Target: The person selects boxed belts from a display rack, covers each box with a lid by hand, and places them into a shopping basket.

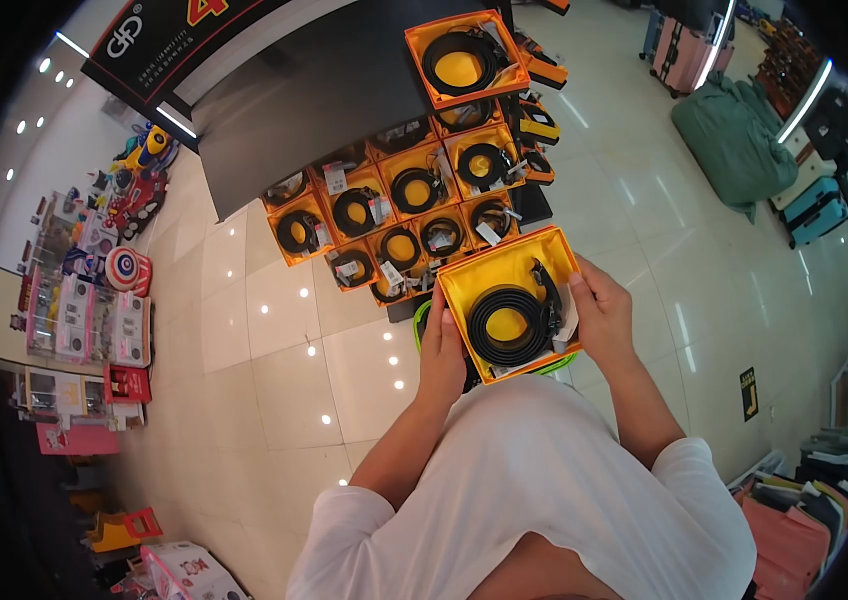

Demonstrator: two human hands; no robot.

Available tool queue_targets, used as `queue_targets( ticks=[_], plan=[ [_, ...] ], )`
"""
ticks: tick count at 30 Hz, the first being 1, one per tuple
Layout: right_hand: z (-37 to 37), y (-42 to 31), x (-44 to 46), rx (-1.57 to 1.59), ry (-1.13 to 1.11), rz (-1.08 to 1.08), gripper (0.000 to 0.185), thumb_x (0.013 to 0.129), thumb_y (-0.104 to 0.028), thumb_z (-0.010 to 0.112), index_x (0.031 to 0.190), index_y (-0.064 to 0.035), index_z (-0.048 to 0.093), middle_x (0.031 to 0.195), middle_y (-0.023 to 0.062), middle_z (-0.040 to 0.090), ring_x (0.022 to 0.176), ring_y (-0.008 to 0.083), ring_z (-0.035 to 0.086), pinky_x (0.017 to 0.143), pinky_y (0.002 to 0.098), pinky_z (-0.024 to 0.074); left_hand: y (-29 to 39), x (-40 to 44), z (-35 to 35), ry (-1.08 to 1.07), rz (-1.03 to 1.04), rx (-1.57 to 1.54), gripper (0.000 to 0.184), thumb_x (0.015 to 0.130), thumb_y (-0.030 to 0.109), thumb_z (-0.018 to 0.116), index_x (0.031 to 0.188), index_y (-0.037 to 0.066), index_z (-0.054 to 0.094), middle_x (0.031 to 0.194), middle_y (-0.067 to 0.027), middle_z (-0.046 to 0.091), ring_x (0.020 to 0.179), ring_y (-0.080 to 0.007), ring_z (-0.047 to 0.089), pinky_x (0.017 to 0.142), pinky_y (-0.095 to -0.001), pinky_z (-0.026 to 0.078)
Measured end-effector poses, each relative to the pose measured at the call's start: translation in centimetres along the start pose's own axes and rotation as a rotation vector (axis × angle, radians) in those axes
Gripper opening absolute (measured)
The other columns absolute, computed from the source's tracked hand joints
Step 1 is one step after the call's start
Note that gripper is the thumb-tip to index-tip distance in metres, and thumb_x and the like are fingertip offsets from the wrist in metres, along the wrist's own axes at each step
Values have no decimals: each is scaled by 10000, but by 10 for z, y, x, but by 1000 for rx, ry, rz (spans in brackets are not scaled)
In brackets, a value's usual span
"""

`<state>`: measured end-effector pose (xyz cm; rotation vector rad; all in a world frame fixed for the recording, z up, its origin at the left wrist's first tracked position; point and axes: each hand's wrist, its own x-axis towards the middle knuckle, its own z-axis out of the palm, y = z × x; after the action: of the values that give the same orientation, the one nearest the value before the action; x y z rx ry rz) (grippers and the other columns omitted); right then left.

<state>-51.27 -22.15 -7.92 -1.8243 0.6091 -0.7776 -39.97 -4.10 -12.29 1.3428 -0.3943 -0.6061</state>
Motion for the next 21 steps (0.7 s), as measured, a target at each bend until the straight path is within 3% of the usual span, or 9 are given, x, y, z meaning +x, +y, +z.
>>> queue_targets(
  ticks=[4, 6, 10, 12, 19, 21],
  plan=[
    [1, 4, -1, -34, 17, -98, 289, 936, -86, 490, 1189, 20, 578, 1066, 188, 652, 975, 241, 643, 848, 304, 478, 0, -1, 3, 0, 10, 36, 544, 1030, 365, 279, 1475, 62, 203, 1392, -93, 389, 1231, -164, 421, 1019, -266, 365],
    [0, 4, -1, -30, 12, -97, 289, 936, -84, 488, 1190, 22, 577, 1081, 190, 648, 988, 246, 640, 855, 306, 476, -6, 0, 2, 33, 7, -26, 522, 1035, 329, 295, 1496, 106, 190, 1281, -37, 481, 940, -61, 491, 784, -179, 417],
    [0, 5, -3, 6, 3, -90, 291, 933, -80, 495, 1188, 35, 576, 1087, 191, 647, 995, 243, 638, 861, 303, 474, -9, 0, -1, 11, -61, -26, 524, 1035, 339, 297, 1492, 103, 200, 1320, -48, 461, 1032, -85, 492, 849, -192, 418],
    [0, 7, -3, 13, 5, -82, 291, 932, -79, 497, 1187, 39, 576, 1088, 191, 647, 998, 241, 637, 864, 302, 473, -21, 4, -4, 19, -45, -62, 535, 1025, 361, 301, 1473, 83, 211, 1344, -84, 450, 1175, -153, 487, 961, -263, 439],
    [0, 12, -4, 5, -12, -47, 294, 931, -75, 499, 1187, 43, 578, 1108, 198, 642, 1017, 243, 634, 877, 304, 473, -16, 2, -3, -15, -149, -186, 496, 1025, 351, 306, 1435, 73, 276, 1320, -78, 476, 1169, -155, 507, 960, -269, 451],
    [1, 14, -4, 6, -15, -51, 294, 931, -75, 499, 1187, 45, 577, 1112, 201, 641, 1021, 244, 633, 879, 305, 474, -15, 0, -3, -14, -205, -218, 456, 1029, 348, 297, 1370, 51, 354, 1271, -76, 512, 1136, -154, 530, 942, -276, 461]
  ],
)
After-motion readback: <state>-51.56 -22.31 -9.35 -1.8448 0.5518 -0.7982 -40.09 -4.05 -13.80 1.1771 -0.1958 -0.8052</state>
